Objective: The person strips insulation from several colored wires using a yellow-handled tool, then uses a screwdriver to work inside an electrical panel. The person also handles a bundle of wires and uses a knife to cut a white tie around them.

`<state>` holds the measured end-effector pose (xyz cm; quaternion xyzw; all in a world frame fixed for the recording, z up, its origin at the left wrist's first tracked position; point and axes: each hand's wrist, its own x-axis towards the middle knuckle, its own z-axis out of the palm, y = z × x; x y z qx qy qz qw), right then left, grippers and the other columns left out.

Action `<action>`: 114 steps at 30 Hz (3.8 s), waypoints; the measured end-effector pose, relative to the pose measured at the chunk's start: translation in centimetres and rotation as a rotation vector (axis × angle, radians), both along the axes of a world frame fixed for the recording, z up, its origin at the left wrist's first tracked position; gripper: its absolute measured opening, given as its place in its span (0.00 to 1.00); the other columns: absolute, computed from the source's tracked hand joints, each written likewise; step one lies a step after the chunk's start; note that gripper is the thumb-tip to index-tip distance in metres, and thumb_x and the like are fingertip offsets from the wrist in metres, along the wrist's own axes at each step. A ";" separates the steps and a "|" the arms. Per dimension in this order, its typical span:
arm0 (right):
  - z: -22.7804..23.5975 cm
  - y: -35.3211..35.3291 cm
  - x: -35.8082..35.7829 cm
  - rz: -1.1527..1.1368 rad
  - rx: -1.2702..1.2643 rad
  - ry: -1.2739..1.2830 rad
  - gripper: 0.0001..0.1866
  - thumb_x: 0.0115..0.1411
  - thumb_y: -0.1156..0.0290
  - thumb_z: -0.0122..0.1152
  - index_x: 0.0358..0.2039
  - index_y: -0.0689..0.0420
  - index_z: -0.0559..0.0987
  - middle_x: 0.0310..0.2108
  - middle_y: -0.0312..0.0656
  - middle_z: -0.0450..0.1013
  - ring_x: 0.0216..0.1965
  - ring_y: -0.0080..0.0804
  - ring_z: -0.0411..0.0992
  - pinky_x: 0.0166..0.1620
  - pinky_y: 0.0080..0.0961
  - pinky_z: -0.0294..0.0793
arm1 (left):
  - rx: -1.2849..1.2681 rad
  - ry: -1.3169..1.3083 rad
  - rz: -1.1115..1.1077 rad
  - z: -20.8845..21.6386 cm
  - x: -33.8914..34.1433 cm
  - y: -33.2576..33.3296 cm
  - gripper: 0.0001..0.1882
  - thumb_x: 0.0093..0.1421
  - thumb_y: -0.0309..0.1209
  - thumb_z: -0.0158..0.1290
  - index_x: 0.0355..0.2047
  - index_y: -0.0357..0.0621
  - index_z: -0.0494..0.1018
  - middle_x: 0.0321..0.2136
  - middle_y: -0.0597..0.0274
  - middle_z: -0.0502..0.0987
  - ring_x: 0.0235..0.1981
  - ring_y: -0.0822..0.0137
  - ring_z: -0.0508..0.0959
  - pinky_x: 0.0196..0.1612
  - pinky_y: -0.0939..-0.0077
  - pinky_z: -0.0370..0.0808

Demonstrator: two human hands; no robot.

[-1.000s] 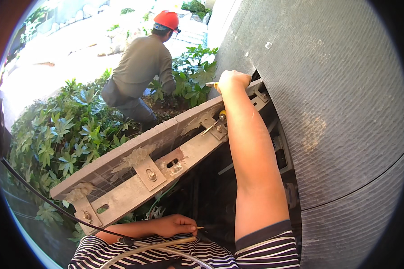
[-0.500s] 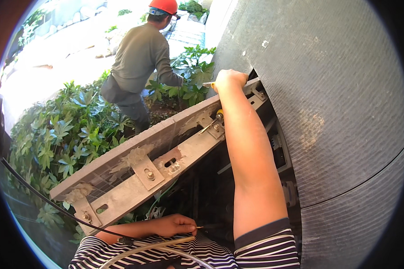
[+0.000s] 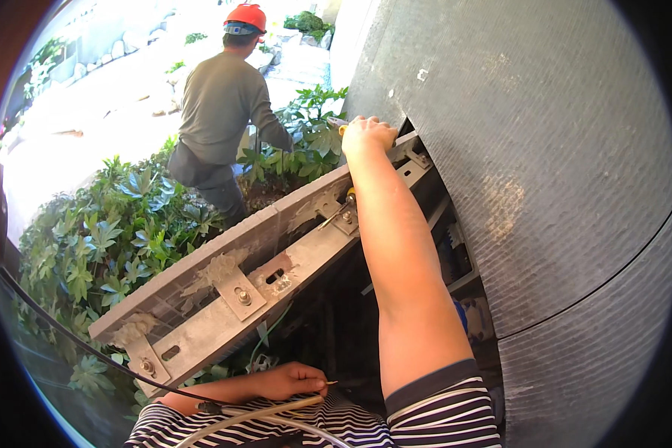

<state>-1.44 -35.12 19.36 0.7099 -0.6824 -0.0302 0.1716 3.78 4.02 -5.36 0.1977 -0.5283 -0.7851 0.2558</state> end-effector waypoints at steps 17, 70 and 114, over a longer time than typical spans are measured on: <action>0.7 1.5 -2.2 0.257 -0.386 -0.696 0.31 0.64 0.44 0.61 0.58 0.55 0.73 0.54 0.47 0.74 0.56 0.46 0.74 0.57 0.42 0.73 | -0.057 -0.057 0.087 1.7 -0.3 0.6 0.19 0.75 0.43 0.47 0.42 0.40 0.78 0.32 0.74 0.75 0.35 0.82 0.69 0.41 0.83 0.67; -24.5 33.8 -11.6 0.472 0.897 -2.515 0.23 0.68 0.69 0.59 0.62 0.62 0.72 0.54 0.44 0.74 0.47 0.28 0.73 0.52 0.29 0.74 | 0.007 -0.181 0.360 8.9 -7.4 -1.1 0.18 0.75 0.40 0.47 0.36 0.37 0.75 0.15 0.75 0.64 0.16 0.82 0.59 0.21 0.83 0.55; -20.3 39.9 -21.3 0.347 0.507 -1.286 0.26 0.59 0.68 0.63 0.58 0.53 0.73 0.45 0.49 0.77 0.49 0.50 0.76 0.52 0.43 0.74 | -0.112 -0.226 0.284 6.5 -1.9 -2.9 0.12 0.69 0.32 0.58 0.44 0.35 0.80 0.30 0.68 0.80 0.27 0.83 0.69 0.29 0.86 0.64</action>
